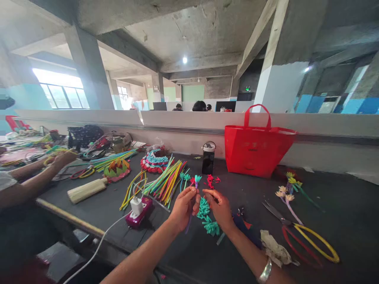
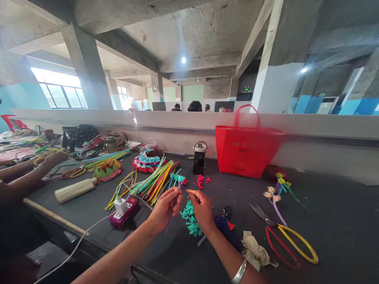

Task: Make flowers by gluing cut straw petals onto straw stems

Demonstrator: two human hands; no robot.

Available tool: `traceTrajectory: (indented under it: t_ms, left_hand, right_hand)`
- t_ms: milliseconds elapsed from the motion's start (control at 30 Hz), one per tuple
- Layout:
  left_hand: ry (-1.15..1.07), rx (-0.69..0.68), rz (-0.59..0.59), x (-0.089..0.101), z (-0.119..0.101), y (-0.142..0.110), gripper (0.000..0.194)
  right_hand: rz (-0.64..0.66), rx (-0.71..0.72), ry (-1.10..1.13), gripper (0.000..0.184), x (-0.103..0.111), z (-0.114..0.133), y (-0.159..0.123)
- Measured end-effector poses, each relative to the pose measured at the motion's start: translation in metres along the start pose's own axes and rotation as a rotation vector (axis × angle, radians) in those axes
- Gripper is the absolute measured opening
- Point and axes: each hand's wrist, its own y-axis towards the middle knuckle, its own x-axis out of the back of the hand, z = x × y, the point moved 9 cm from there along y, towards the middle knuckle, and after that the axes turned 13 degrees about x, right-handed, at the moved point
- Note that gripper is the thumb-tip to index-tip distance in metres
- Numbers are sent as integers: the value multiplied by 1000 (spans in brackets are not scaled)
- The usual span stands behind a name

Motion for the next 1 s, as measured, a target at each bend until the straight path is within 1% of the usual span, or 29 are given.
traceTrajectory:
  t_ms: [133, 233, 333, 433, 533, 667, 767, 833, 900, 1000]
  left_hand:
    - [-3, -73, 20, 2, -12, 18, 28]
    - [-7, -86, 45, 3, -20, 31, 29]
    - [-22, -83, 48, 8, -26, 41, 28]
    - [-58, -79, 33, 13, -28, 50, 28]
    - [-99, -67, 33, 14, -21, 57, 28]
    - [-154, 3, 43, 15, -1, 64, 30]
    - [-163, 39, 26, 23, 10, 70, 32]
    - [-167, 51, 12, 29, 14, 73, 32]
    - [-174, 63, 0, 35, 17, 75, 32]
    - [-177, 80, -17, 41, 23, 74, 32]
  right_hand:
    - [-9, 99, -81, 20, -1, 12, 2]
    - [-11, 144, -133, 20, -3, 17, 2]
    - [-19, 151, -172, 21, -3, 18, 2]
    - [-18, 131, -199, 22, -1, 14, 3]
    - [-16, 110, -213, 23, 0, 8, 2]
    - [-44, 63, -246, 26, 5, -4, 0]
    - [-40, 89, -293, 23, 4, -6, -1]
    - [0, 152, -310, 20, -3, -2, -2]
    - [76, 215, -309, 18, -14, 2, -4]
    - [166, 273, -319, 14, -25, 7, -8]
